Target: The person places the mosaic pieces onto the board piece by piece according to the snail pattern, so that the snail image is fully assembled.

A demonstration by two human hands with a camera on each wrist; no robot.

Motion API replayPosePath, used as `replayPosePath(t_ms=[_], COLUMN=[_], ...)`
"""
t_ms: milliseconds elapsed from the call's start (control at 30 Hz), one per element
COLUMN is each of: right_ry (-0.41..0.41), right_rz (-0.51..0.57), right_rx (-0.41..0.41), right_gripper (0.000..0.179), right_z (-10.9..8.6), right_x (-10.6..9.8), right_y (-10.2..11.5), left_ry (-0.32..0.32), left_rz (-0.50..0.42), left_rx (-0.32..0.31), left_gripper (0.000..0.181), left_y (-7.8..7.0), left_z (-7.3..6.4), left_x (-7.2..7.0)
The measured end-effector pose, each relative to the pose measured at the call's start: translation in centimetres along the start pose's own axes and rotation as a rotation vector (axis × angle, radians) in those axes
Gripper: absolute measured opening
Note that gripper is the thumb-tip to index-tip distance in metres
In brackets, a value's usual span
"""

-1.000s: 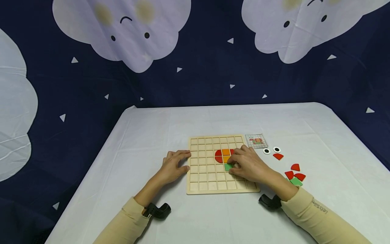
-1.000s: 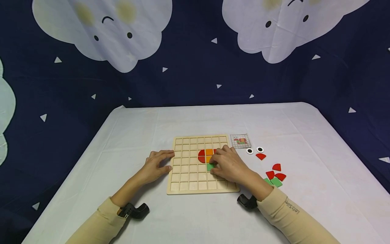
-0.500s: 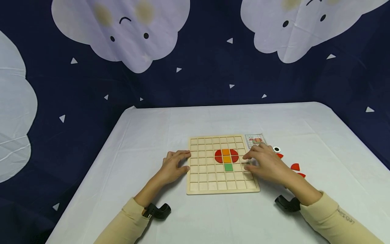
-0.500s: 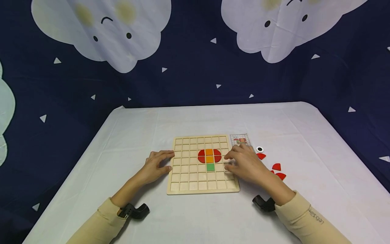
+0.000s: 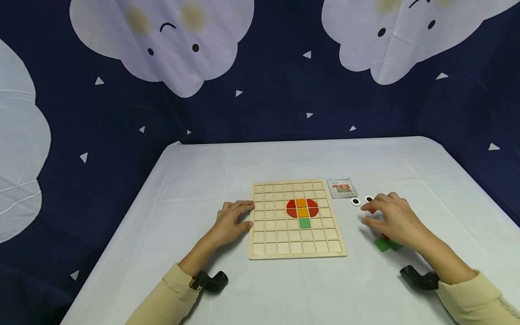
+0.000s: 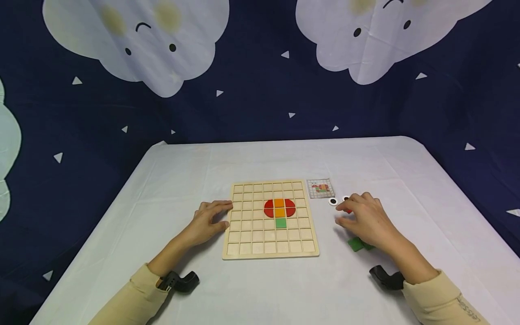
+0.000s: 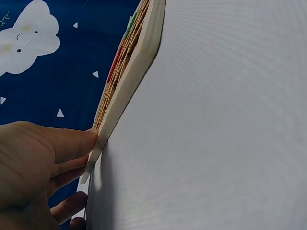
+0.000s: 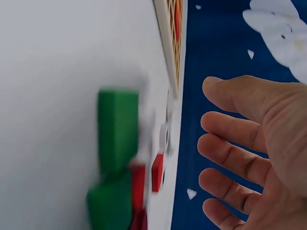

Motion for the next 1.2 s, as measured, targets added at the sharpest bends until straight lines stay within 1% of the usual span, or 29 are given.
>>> replayPosePath(t_ms=[233, 467, 667, 1000, 1200], right_ry=[-0.011, -0.052, -0.036, 0.032, 0.031], right_rz=[0.000, -0.025, -0.058, -0.067, -0.063], right_rx=[0.099, 0.130, 0.154, 0.200, 0.159], right_gripper=[0.025, 0.027, 0.027, 0.028, 0.027], right_z=[-1.7, -3.2, -3.8, -3.7, -3.6], right_x=[-1.2, -2.3, -2.6, -2.6, -2.3], right_y=[-2.4, -4.7, -6.2, -7.3, -7.2], left_ry=[0.003, 0.016, 0.017, 0.011, 0.005], left_rz=[0.004, 0.004, -0.002, -0.006, -0.005], left_rx=[0.002, -0.003, -0.007, -0.013, -0.011], left_gripper=[0.047, 0.047, 0.047, 0.047, 0.047], left_y=[0.1, 0.0, -0.1, -0.1, 0.0], left_z=[0.0, 0.0, -0.1, 0.0, 0.0], left_x=[0.0, -0.2, -0.2, 0.0, 0.0])
Point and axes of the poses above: each hand's wrist, its own z-axis towards the middle knuckle, its own x-axis out of the palm, y = z × x, the point moved 3 cm from there along z, towards the middle knuckle, and after that the axes turned 14 degrees about z, right-handed, at the moved point
